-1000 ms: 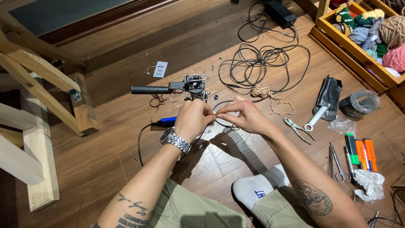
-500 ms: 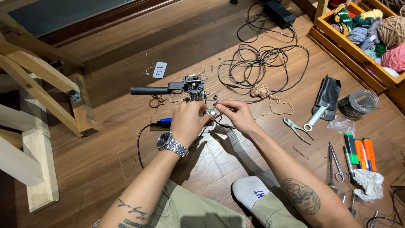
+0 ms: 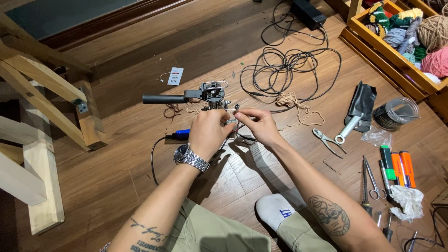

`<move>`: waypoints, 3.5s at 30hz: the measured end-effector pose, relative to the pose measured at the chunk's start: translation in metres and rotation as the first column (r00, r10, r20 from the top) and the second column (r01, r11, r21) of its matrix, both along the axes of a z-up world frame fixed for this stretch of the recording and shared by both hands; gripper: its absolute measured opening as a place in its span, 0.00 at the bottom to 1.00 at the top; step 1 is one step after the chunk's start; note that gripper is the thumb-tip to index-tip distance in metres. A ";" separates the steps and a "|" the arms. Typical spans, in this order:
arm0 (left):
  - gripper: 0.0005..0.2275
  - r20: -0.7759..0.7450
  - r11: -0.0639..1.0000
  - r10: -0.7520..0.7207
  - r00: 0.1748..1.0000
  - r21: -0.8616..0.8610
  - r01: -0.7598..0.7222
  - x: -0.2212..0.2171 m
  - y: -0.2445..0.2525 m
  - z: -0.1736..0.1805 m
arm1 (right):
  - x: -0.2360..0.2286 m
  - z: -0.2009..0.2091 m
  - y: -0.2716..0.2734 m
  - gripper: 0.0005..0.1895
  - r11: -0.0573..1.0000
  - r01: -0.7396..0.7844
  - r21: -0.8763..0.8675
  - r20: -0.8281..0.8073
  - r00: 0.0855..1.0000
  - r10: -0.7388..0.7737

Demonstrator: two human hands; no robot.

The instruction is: Assembling and adjusting a tufting gun using hand tools like wrenches and screwdrivers, followed by a brief test on a rug frame.

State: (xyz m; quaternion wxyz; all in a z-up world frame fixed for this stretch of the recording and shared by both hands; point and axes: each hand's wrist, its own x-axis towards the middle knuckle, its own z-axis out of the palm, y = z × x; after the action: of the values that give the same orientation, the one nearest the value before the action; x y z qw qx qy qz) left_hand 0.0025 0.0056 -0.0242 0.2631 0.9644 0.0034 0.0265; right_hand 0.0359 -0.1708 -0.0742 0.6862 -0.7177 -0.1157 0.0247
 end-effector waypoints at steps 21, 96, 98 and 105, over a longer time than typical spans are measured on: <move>0.15 0.093 0.996 -0.001 0.996 -0.085 0.009 -0.008 -0.019 0.043 | 0.019 -0.004 -0.001 0.24 0.999 -0.049 0.013 0.051 0.998 0.048; 0.14 0.370 0.431 -0.182 0.911 -0.803 0.412 0.031 0.022 0.320 | -0.033 0.429 0.008 0.17 0.969 0.171 -0.180 0.261 0.958 -0.121; 0.13 0.366 0.425 -0.187 0.912 -0.807 0.411 0.011 0.012 0.327 | -0.063 0.440 0.012 0.17 0.968 0.165 -0.188 0.265 0.958 -0.111; 0.12 0.351 0.574 -0.152 0.924 -0.730 0.371 -0.020 -0.003 0.339 | -0.099 0.448 -0.006 0.14 0.968 0.087 -0.234 0.266 0.964 -0.022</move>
State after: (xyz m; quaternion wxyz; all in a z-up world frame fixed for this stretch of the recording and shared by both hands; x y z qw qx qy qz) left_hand -0.0178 0.0023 0.3144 0.6567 0.7291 -0.1621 0.1038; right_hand -0.0632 -0.1764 0.3739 0.5721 -0.7963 -0.1815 -0.0751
